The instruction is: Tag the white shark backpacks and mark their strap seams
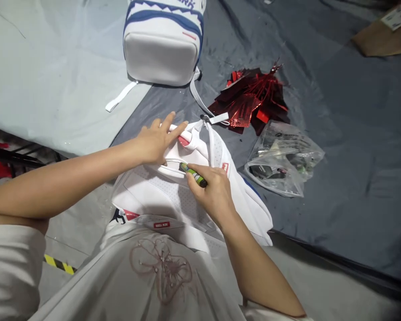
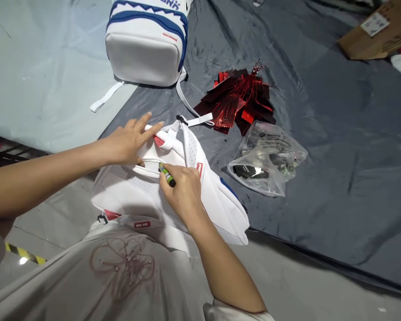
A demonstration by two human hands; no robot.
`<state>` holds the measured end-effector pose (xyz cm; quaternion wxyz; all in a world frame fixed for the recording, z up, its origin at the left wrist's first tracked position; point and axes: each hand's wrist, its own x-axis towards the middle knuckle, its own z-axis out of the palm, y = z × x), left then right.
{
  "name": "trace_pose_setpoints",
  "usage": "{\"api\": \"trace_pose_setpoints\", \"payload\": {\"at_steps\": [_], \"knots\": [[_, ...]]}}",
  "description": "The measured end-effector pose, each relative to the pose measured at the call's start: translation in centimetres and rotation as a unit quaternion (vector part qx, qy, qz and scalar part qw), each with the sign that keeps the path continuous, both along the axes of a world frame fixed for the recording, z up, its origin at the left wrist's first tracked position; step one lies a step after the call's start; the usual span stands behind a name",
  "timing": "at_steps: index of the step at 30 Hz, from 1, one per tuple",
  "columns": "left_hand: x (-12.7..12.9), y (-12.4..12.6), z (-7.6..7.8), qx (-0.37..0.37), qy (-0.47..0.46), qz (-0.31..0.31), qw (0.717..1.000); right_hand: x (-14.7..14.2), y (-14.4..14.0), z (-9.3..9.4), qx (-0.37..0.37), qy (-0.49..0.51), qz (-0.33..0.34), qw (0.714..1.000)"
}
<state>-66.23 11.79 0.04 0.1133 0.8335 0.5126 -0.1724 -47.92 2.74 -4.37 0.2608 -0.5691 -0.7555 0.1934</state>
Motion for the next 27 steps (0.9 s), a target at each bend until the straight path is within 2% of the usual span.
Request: {"api": "trace_pose_setpoints", "payload": {"at_steps": [4, 6, 9, 15, 22, 24, 27], "knots": [[-0.1, -1.5, -0.2, 0.042, 0.034, 0.055, 0.997, -1.3, 0.5, -1.2, -0.012, 0.091, 0.048, 0.995], [0.1, -2.0, -0.8, 0.073, 0.037, 0.079, 0.994, -2.1, 0.7, -1.7, -0.019, 0.118, 0.044, 0.992], [0.2, -2.2, -1.6, 0.081, 0.032, 0.104, 0.991, -2.7, 0.8, -2.0, -0.023, 0.132, 0.033, 0.99], [-0.6, -1.3, -1.3, 0.047, 0.024, 0.073, 0.996, -2.6, 0.5, -1.3, -0.051, 0.113, 0.009, 0.992], [-2.3, -0.3, -0.5, -0.032, -0.07, 0.045, 0.996, -2.4, 0.3, -0.1, -0.052, 0.05, -0.015, 0.997], [-2.6, -0.3, -0.5, -0.043, -0.1, 0.053, 0.993, -2.3, 0.3, -0.2, -0.046, 0.046, -0.012, 0.998], [-2.9, -0.6, -0.7, -0.036, -0.135, 0.11, 0.984, -2.2, 0.3, -0.4, -0.027, 0.037, -0.01, 0.999]]}}
